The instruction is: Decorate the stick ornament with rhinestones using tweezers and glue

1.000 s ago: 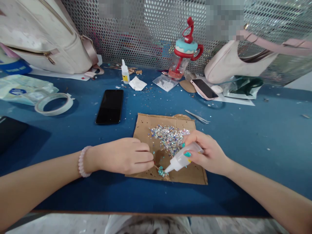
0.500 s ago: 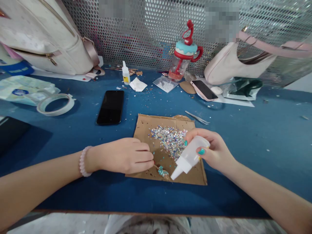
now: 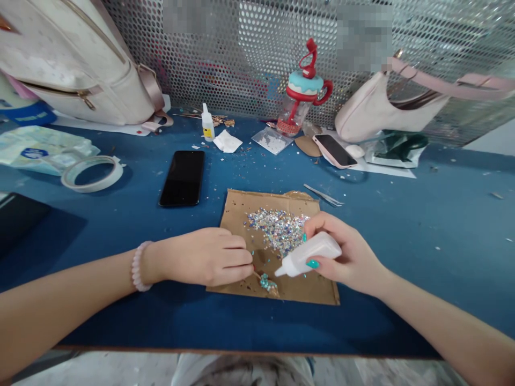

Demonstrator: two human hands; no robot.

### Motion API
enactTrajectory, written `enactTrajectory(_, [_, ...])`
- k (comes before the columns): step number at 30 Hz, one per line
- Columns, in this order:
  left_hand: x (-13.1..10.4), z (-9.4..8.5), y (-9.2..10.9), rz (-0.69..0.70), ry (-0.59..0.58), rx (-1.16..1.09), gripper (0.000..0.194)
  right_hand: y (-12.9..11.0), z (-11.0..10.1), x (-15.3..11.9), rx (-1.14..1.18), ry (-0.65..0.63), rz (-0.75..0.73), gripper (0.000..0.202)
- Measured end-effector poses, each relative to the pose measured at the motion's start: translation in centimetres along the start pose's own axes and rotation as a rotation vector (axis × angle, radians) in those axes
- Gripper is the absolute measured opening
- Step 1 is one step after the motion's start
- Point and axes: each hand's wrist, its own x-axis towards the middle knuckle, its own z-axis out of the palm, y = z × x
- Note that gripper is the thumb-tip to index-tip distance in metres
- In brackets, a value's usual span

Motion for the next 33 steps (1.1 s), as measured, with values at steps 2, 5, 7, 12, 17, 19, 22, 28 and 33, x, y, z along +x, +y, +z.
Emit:
enactTrajectory(2, [0.0,0.0,0.0,-0.001,0.003,-0.001,0.02,-0.2,0.1,0.0,0.011,-0.011,0.015,0.023])
enactTrajectory(5, [0.1,0.0,0.0,-0.004,0.022,-0.007,0.019,-0.3,0.0,-0.1,0.003,-0.001,0.01,0.02])
enactTrajectory(7, [0.1,0.0,0.0,-0.003,0.038,-0.009,0.018,-0.2,0.0,-0.1,0.006,0.008,-0.028,0.022])
enactTrajectory(12, [0.1,0.1,-0.1,-0.003,0.024,-0.001,0.019,0.4,-0.1,-0.1,0.123,-0.007,-0.074,0.037])
enactTrajectory(17, [0.0,0.1,-0.1,0.001,-0.013,-0.004,0.023,1.6,0.0,-0.4,0.359,0.0,-0.004,0.034])
enactTrajectory(19, [0.0,0.1,-0.1,-0.004,-0.012,-0.003,0.023,2.1,0.2,-0.4,0.45,0.012,0.014,0.035])
enactTrajectory(22, [-0.1,0.2,0.0,-0.012,-0.003,-0.004,0.022,2.4,0.3,-0.5,0.499,0.041,0.037,0.043])
enactTrajectory(28, [0.0,0.2,-0.1,-0.011,0.013,-0.022,0.021,1.8,0.2,-0.4,0.431,-0.035,0.089,0.039])
enactTrajectory(33, [0.0,0.0,-0.1,-0.022,0.008,-0.025,0.022,1.0,0.1,-0.4,0.328,-0.061,0.139,0.022])
